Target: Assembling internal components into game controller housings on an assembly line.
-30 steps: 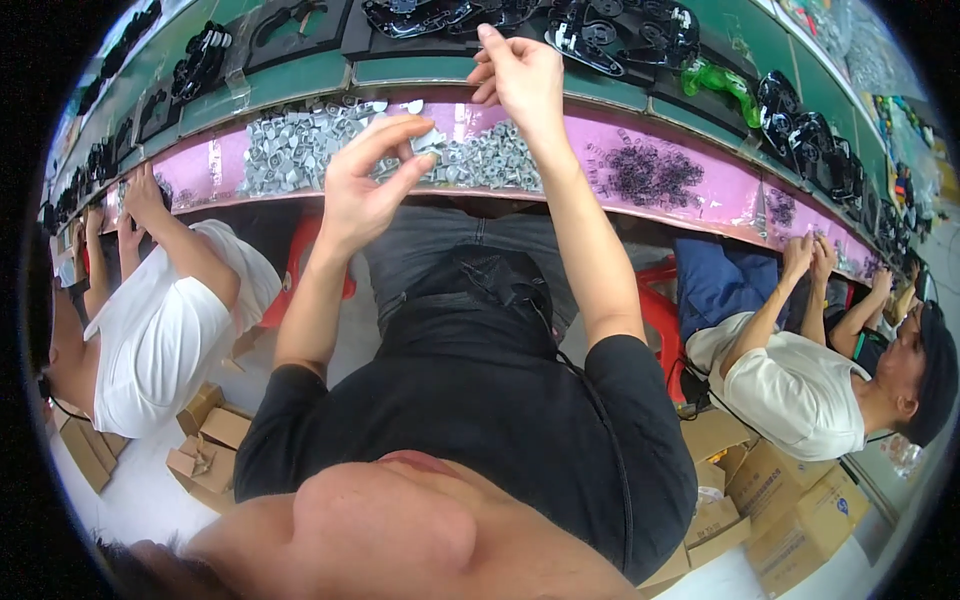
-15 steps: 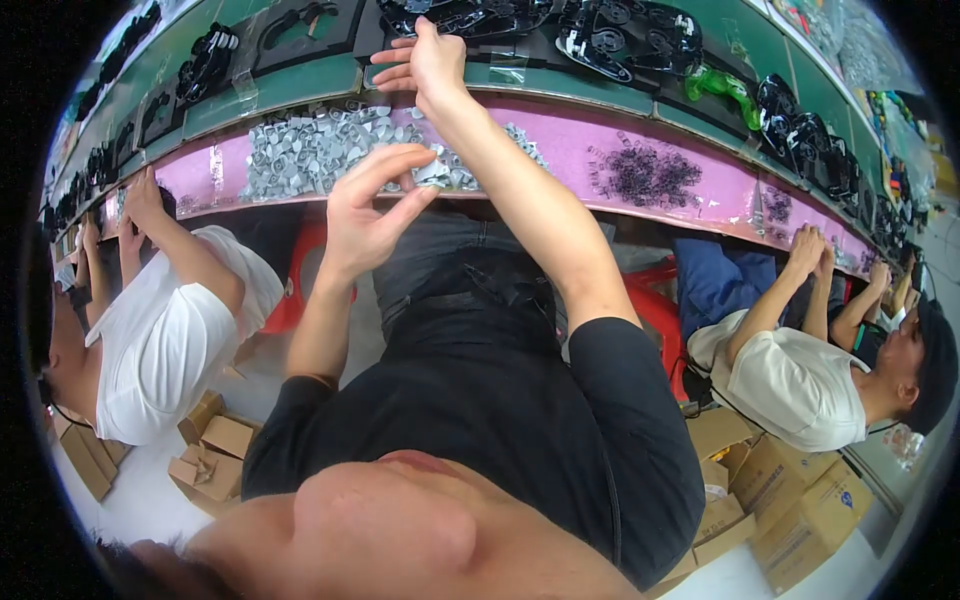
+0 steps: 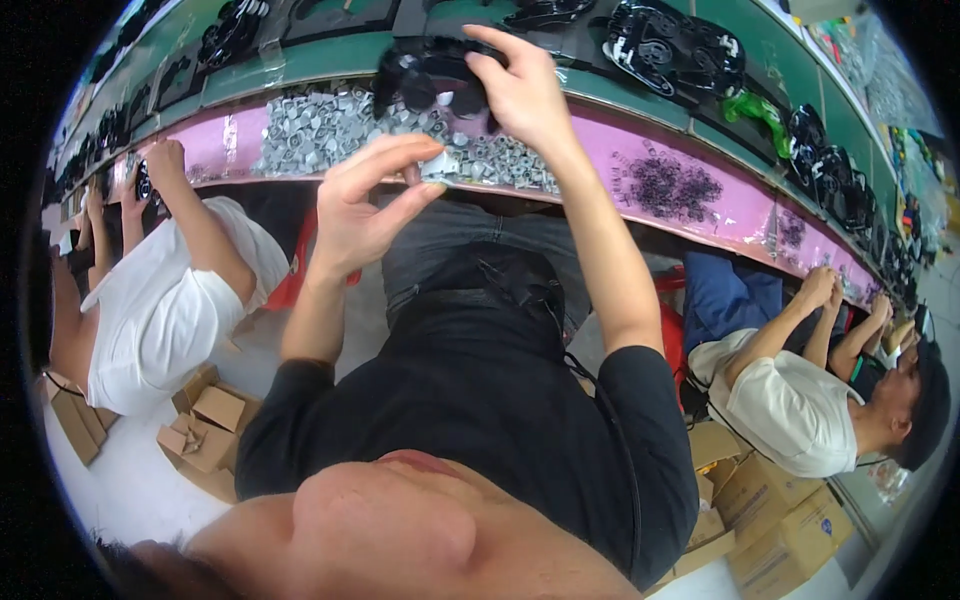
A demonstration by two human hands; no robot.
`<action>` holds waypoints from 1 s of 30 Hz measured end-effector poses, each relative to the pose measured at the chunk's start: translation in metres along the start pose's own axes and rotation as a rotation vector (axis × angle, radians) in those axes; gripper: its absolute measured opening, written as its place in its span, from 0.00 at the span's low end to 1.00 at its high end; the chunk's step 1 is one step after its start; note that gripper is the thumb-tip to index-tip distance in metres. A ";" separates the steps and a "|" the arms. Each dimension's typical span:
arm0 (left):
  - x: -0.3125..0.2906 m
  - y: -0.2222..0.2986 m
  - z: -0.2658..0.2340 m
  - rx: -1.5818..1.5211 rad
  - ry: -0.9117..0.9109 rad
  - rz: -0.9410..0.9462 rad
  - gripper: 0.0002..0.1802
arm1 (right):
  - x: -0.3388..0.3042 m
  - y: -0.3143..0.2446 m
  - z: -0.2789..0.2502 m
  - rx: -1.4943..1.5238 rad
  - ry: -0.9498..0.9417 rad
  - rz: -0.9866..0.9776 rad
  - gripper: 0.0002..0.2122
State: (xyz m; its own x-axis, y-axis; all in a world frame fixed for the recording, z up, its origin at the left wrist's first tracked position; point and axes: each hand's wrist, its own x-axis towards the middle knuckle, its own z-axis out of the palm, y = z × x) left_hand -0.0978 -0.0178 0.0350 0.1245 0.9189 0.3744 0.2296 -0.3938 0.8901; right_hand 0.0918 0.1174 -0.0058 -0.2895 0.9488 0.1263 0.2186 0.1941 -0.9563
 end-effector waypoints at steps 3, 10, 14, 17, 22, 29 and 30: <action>0.012 0.000 -0.008 0.115 0.025 0.043 0.19 | -0.021 -0.014 -0.023 0.170 -0.063 0.105 0.15; 0.041 -0.009 0.002 0.251 0.020 0.000 0.17 | -0.055 -0.034 -0.039 0.054 0.095 0.206 0.12; 0.049 -0.013 0.016 0.319 0.025 0.053 0.17 | -0.069 -0.043 -0.039 -0.068 0.191 0.194 0.13; 0.050 -0.014 0.023 0.388 0.039 0.082 0.16 | -0.076 -0.036 -0.035 -0.193 0.278 0.009 0.13; 0.054 -0.011 0.020 0.498 -0.071 -0.004 0.14 | -0.086 -0.043 -0.031 -0.165 0.305 0.076 0.14; 0.059 -0.011 0.021 0.628 -0.046 0.139 0.11 | -0.089 -0.045 -0.032 -0.068 0.291 0.168 0.13; 0.062 -0.012 0.020 0.602 -0.032 0.201 0.13 | -0.088 -0.041 -0.034 0.019 0.309 0.099 0.13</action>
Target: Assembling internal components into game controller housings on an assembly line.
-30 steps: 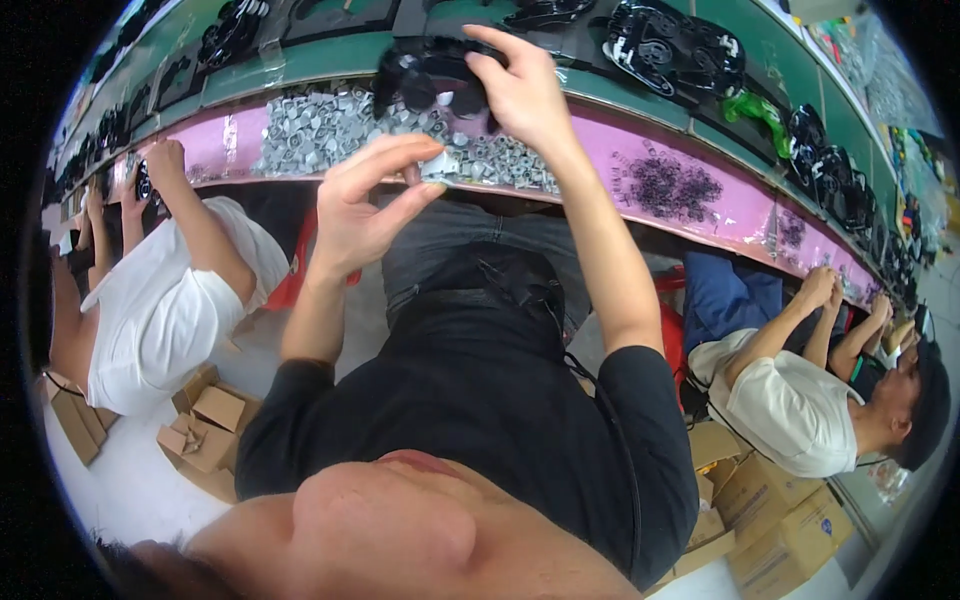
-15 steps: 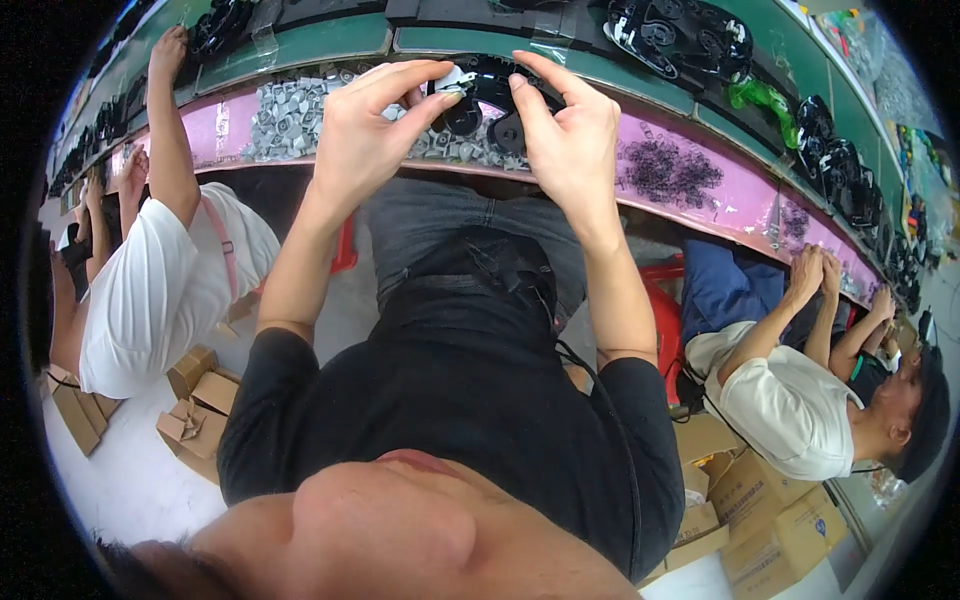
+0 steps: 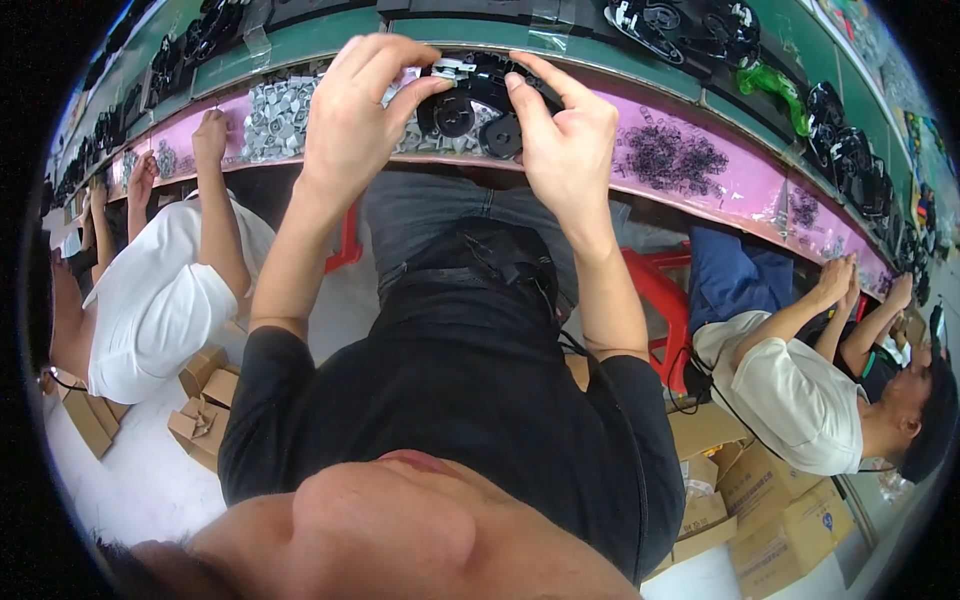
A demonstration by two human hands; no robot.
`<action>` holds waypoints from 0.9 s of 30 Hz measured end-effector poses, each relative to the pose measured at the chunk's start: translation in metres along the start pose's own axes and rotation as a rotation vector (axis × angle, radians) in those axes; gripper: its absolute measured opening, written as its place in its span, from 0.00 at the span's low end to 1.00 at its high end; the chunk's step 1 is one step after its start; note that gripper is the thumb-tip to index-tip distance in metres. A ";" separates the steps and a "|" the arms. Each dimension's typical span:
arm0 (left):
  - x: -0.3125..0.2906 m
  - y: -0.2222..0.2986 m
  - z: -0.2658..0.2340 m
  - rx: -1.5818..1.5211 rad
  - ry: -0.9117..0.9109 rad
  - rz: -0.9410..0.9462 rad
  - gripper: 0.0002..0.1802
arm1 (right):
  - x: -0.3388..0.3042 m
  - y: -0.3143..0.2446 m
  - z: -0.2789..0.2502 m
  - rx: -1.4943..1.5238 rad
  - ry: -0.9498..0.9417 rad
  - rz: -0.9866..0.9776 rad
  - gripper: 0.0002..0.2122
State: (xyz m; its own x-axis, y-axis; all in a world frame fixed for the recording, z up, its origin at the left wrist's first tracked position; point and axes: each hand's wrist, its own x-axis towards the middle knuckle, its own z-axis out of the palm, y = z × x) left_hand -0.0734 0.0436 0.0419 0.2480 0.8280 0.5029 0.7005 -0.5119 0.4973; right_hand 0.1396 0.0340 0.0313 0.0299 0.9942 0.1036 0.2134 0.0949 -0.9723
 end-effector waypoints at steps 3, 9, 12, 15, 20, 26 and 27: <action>0.006 -0.004 -0.003 -0.091 -0.075 0.074 0.17 | 0.010 0.005 -0.007 0.068 -0.056 -0.028 0.12; 0.011 -0.001 -0.011 -0.210 -0.266 0.063 0.16 | 0.022 0.006 -0.011 0.017 -0.103 -0.178 0.12; 0.006 -0.001 -0.010 -0.234 -0.203 0.036 0.14 | 0.021 -0.012 -0.020 -0.064 -0.178 0.115 0.13; 0.004 0.004 -0.011 -0.274 -0.169 -0.035 0.12 | 0.023 -0.007 -0.020 -0.096 -0.217 0.131 0.13; 0.020 0.008 -0.031 -0.276 -0.321 0.009 0.12 | 0.020 -0.004 -0.016 -0.086 -0.227 -0.056 0.12; 0.010 -0.016 -0.008 -0.441 -0.097 0.178 0.10 | 0.019 -0.005 -0.014 -0.016 -0.255 0.033 0.12; 0.009 -0.021 -0.002 -0.560 0.059 0.365 0.10 | 0.019 -0.005 -0.016 -0.015 -0.257 0.034 0.12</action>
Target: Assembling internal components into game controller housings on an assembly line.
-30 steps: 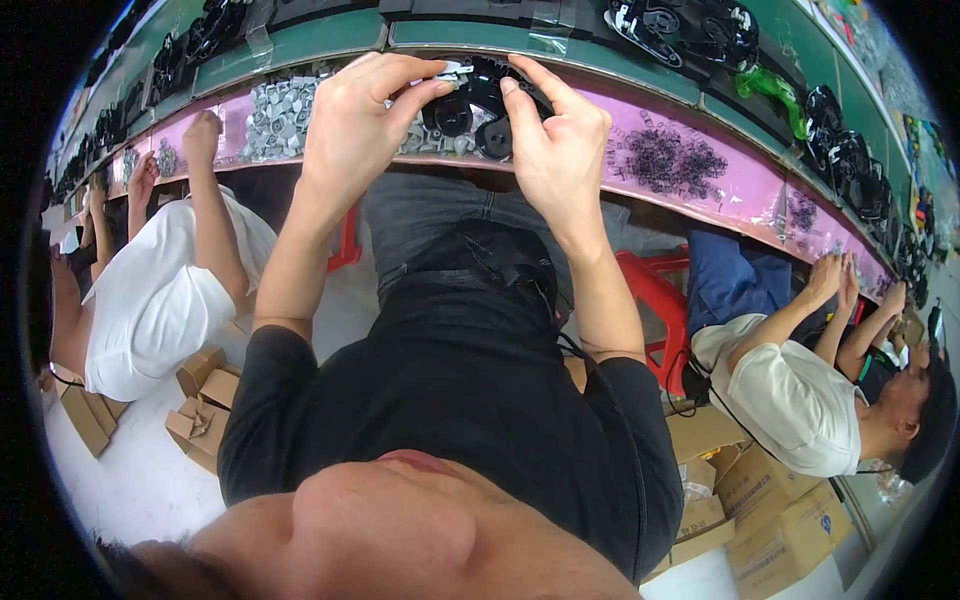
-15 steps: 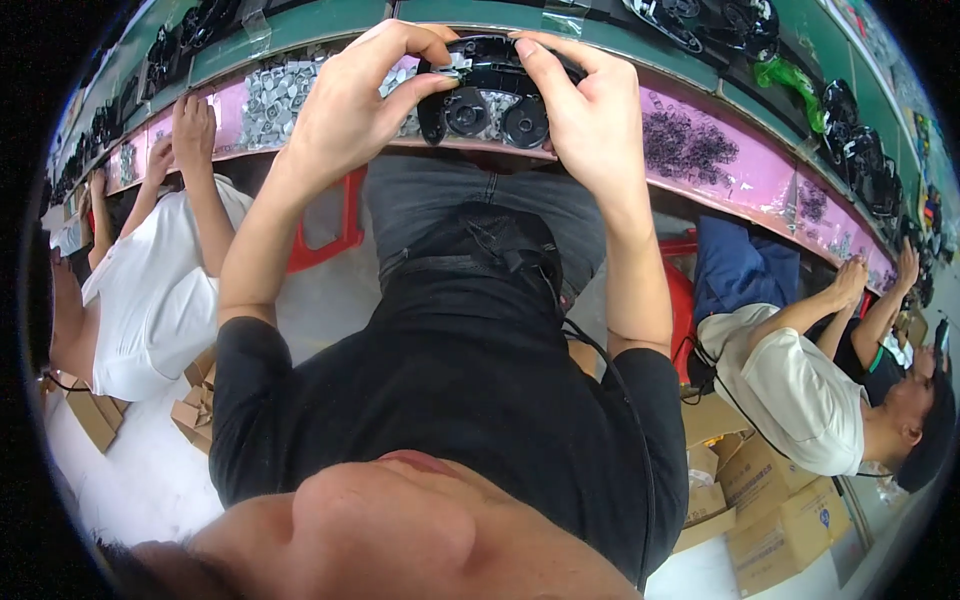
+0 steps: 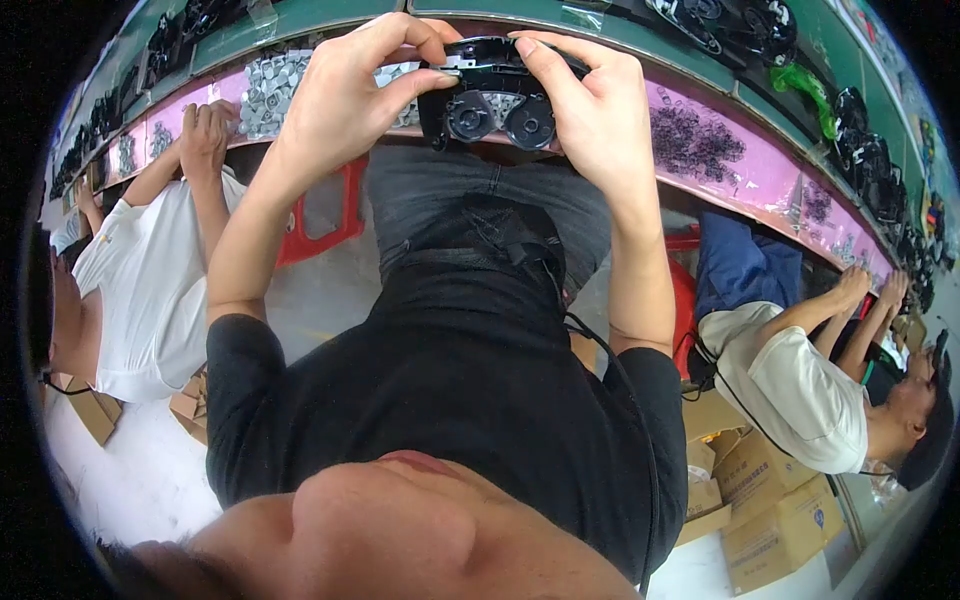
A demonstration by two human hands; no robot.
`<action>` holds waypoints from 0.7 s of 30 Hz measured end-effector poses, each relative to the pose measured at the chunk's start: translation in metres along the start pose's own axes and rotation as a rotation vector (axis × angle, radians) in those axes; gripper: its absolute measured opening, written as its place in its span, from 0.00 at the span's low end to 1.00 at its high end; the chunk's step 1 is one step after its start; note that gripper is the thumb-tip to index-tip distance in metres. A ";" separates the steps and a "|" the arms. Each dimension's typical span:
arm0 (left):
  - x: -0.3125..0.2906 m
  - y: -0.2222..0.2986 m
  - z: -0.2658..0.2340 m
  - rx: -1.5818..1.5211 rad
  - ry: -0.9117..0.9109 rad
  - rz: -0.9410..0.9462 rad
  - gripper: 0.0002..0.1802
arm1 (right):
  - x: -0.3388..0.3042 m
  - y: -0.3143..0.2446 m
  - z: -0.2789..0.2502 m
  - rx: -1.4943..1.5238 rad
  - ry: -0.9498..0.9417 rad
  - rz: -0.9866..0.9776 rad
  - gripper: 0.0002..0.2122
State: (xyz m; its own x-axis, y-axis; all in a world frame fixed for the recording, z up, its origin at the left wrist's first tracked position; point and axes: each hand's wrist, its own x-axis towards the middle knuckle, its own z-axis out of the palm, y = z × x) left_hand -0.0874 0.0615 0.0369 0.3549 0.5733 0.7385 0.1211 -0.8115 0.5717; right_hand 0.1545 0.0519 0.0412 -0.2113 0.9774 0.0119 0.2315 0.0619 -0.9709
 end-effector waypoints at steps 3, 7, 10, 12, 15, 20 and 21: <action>-0.002 0.002 -0.001 -0.008 -0.028 -0.052 0.09 | -0.001 0.000 -0.003 -0.002 -0.008 0.063 0.13; -0.005 0.006 0.000 0.046 -0.045 -0.084 0.08 | 0.000 -0.004 -0.003 0.015 -0.005 0.174 0.13; -0.003 0.018 0.003 0.369 -0.288 -0.422 0.10 | 0.001 -0.003 -0.003 -0.008 -0.010 0.211 0.13; -0.002 0.015 0.004 0.451 -0.274 -0.267 0.10 | 0.002 0.002 -0.003 -0.025 -0.017 0.243 0.13; -0.005 0.015 0.002 0.480 -0.324 -0.279 0.10 | 0.005 0.007 0.001 0.020 0.005 0.020 0.13; -0.002 0.022 -0.004 0.432 -0.315 -0.281 0.08 | 0.005 0.004 0.001 0.075 -0.032 0.218 0.13; 0.000 0.025 -0.005 0.353 -0.324 -0.307 0.07 | 0.005 0.006 0.001 0.073 -0.035 0.220 0.13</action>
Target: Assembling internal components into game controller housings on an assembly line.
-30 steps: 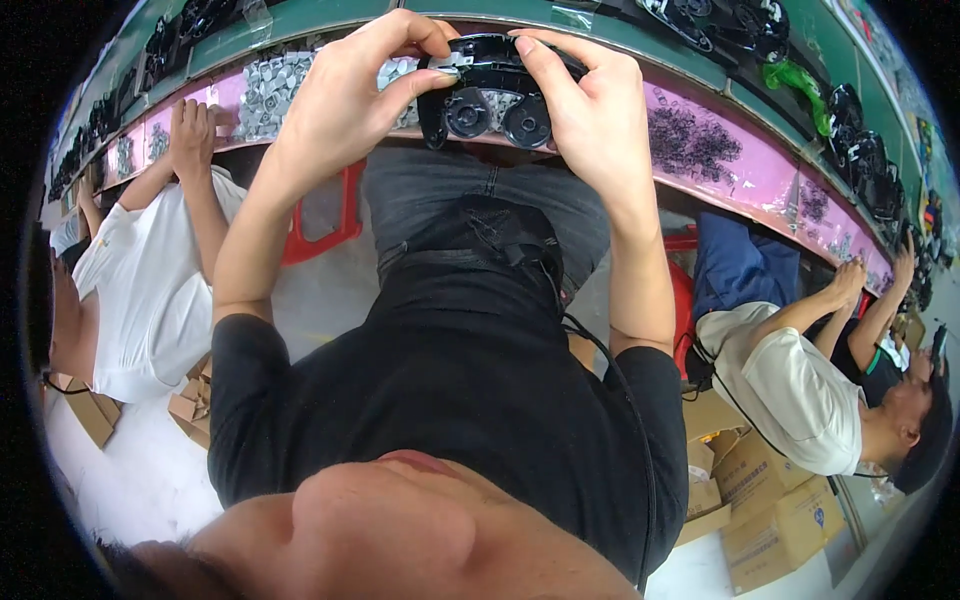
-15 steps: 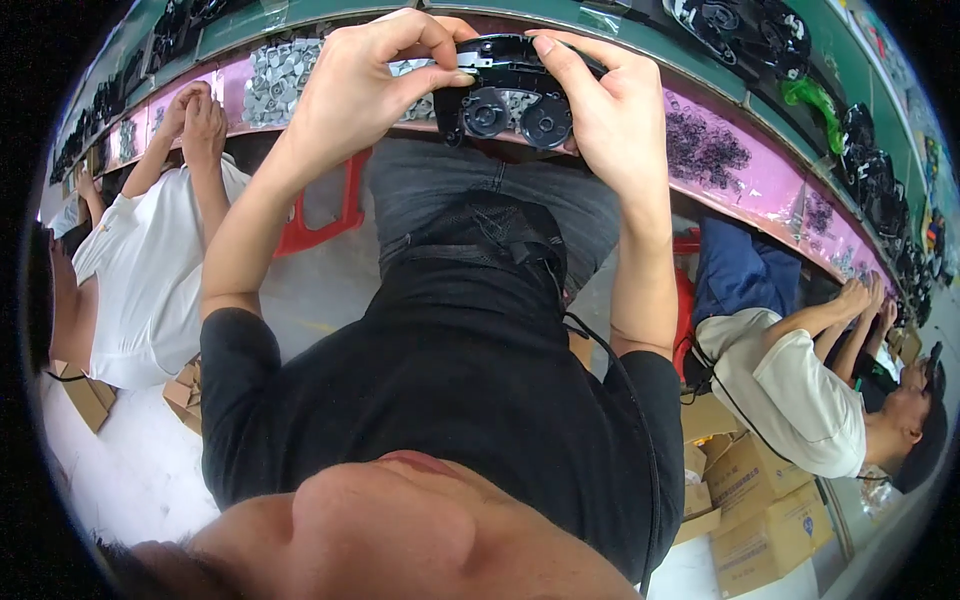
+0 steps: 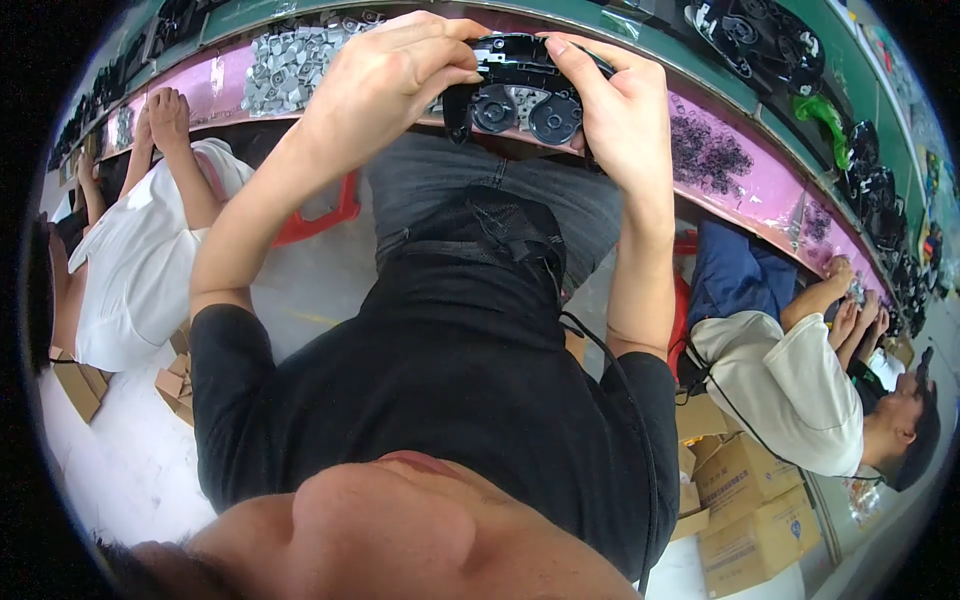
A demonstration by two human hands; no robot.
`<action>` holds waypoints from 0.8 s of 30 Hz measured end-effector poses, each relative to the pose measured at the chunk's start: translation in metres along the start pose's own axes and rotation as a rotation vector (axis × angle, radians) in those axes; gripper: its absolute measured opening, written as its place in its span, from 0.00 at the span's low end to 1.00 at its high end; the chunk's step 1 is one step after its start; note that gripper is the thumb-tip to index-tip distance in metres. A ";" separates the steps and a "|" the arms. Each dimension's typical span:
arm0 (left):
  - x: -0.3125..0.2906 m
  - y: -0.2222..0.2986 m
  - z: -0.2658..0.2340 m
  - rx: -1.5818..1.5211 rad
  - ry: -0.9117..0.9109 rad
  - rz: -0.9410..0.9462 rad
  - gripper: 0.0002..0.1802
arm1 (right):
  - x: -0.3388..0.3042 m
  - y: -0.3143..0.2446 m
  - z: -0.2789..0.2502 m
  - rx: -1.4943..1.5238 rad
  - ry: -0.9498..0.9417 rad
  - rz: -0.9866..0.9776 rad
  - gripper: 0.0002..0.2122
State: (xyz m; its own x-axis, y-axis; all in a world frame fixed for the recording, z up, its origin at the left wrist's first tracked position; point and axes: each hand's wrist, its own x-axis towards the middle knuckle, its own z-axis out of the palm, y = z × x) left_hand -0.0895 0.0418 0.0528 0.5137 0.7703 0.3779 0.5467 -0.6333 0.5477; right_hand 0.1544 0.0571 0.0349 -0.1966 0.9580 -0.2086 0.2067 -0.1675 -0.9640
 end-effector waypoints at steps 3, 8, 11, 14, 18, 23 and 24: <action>-0.001 -0.003 0.004 -0.035 -0.002 -0.011 0.07 | 0.001 -0.001 0.000 0.015 0.009 -0.002 0.13; -0.009 -0.030 0.027 -0.047 0.199 0.160 0.07 | 0.000 -0.004 0.001 -0.004 -0.009 0.058 0.13; -0.012 -0.038 0.036 -0.041 0.342 0.334 0.07 | 0.001 -0.004 0.001 -0.020 0.018 0.034 0.13; -0.010 -0.019 0.020 -0.113 0.178 0.127 0.07 | 0.001 -0.008 -0.002 -0.102 -0.006 0.117 0.13; -0.008 -0.022 0.020 0.058 0.217 0.287 0.07 | 0.006 0.008 0.000 -0.091 0.007 0.004 0.13; -0.010 -0.001 0.009 -0.001 -0.023 -0.042 0.08 | 0.009 0.013 0.001 -0.052 -0.012 0.031 0.13; -0.011 0.000 0.012 -0.011 0.017 -0.073 0.09 | 0.010 0.013 0.001 -0.052 -0.013 0.031 0.13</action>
State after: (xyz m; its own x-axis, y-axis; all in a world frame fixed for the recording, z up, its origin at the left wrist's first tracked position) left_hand -0.0871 0.0327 0.0399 0.4610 0.8157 0.3493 0.5749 -0.5744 0.5827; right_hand 0.1544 0.0638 0.0199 -0.2017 0.9494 -0.2408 0.2619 -0.1846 -0.9473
